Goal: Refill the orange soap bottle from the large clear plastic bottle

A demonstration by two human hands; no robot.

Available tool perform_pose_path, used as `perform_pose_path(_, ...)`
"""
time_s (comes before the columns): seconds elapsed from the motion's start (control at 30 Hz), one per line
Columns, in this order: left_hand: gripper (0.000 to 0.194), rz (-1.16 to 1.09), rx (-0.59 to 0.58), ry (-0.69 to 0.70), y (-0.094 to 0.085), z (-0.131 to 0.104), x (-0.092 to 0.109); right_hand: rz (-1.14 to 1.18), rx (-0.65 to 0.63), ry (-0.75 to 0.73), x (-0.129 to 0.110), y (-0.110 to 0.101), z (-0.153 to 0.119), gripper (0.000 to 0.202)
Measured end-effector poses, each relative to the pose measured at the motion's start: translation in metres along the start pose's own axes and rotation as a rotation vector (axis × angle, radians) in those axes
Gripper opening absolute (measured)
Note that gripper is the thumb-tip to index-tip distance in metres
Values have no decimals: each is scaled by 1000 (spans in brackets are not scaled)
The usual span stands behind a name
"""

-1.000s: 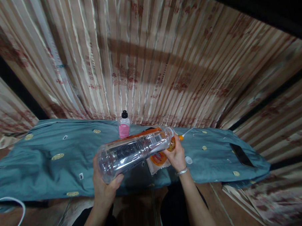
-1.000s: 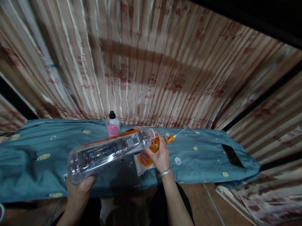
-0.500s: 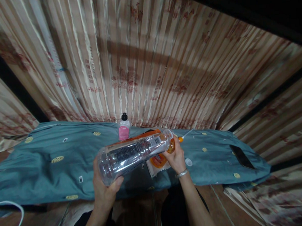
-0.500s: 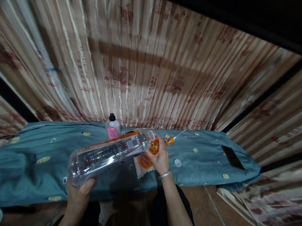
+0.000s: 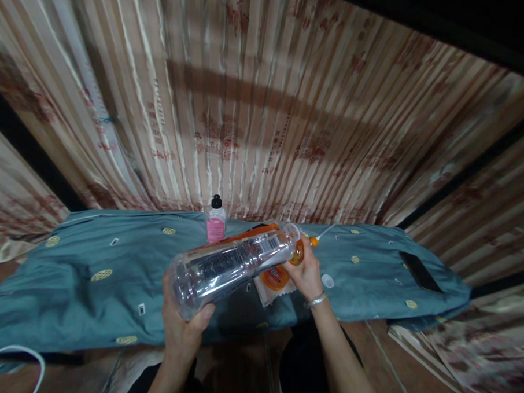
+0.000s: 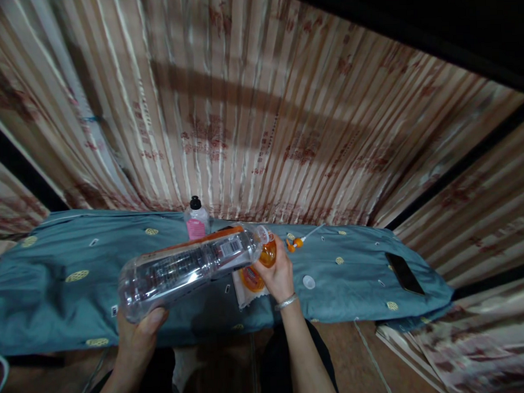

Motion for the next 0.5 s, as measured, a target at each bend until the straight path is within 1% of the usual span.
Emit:
perform_pose_path(0.17, 88, -55, 0, -46, 1, 2, 5, -14, 3, -22, -2, -1, 0, 66)
perform_pose_path(0.27, 91, -46, 18, -52, 2, 2, 8, -20, 0, 7, 2, -1, 0, 69)
perform_pose_path(0.5, 92, -49, -11, -80, 3, 2, 15, -18, -2, 31, 4, -2, 0, 70)
Point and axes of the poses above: each hand's wrist, its own z-axis towards the middle knuckle, its own y-axis out of the palm, x = y × z, the point moved 2 cm from there along z, towards the middle knuckle, and after that the axes turned 4 degrees about x, right-handed, at the moved point
